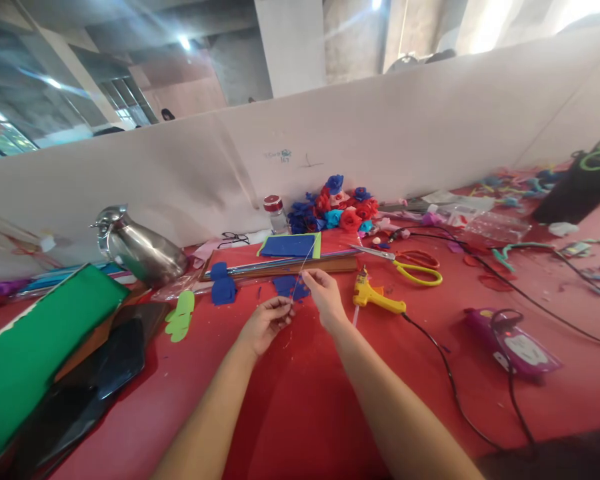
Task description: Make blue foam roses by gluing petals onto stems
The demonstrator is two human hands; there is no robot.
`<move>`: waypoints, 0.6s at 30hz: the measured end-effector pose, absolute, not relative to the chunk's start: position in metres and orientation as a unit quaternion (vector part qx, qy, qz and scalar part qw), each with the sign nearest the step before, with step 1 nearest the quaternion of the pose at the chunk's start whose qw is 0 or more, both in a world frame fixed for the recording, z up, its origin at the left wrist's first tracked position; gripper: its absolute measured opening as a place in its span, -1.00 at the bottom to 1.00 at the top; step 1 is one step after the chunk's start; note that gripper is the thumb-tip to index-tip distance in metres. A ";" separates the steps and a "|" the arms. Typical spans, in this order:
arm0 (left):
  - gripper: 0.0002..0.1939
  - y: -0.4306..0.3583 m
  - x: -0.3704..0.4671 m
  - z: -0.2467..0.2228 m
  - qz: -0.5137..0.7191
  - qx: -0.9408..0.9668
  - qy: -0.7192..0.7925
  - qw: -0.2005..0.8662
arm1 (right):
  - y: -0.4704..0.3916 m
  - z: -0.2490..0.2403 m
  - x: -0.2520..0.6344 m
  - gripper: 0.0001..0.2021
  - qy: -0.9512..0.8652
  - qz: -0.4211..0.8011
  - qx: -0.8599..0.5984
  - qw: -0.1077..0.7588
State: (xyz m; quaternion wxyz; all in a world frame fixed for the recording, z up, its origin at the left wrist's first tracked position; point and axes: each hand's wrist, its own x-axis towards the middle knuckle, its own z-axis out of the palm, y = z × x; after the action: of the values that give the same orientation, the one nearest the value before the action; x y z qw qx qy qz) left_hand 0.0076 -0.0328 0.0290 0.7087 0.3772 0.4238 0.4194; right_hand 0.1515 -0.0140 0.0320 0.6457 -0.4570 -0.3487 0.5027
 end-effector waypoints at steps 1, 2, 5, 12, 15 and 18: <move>-0.74 -0.033 0.007 0.030 0.415 0.386 0.422 0.708 | -0.014 0.032 0.152 -0.64 -0.345 0.500 -0.455 0.651; -0.74 -0.033 0.007 0.030 0.410 0.394 0.422 0.706 | -0.014 0.033 0.152 -0.65 -0.341 0.500 -0.453 0.655; -0.76 -0.033 0.005 0.030 0.387 0.422 0.428 0.699 | -0.014 0.034 0.153 -0.66 -0.336 0.503 -0.446 0.660; -0.64 -0.033 0.003 0.032 0.370 0.455 0.414 0.696 | -0.013 0.034 0.153 -0.74 -0.353 0.500 -0.444 0.655; -0.63 -0.033 0.005 0.033 0.398 0.475 0.422 0.662 | -0.014 0.031 0.150 -0.79 -0.376 0.492 -0.439 0.652; -0.73 -0.029 0.006 0.027 0.440 0.535 0.459 0.557 | -0.015 0.030 0.146 -0.82 -0.419 0.457 -0.454 0.639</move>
State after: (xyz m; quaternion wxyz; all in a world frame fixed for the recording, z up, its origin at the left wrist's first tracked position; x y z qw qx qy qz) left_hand 0.0058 -0.0287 0.0269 0.5568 0.5349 0.4588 0.4398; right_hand 0.1465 -0.0147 0.0297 0.6395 -0.4544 -0.4192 0.4570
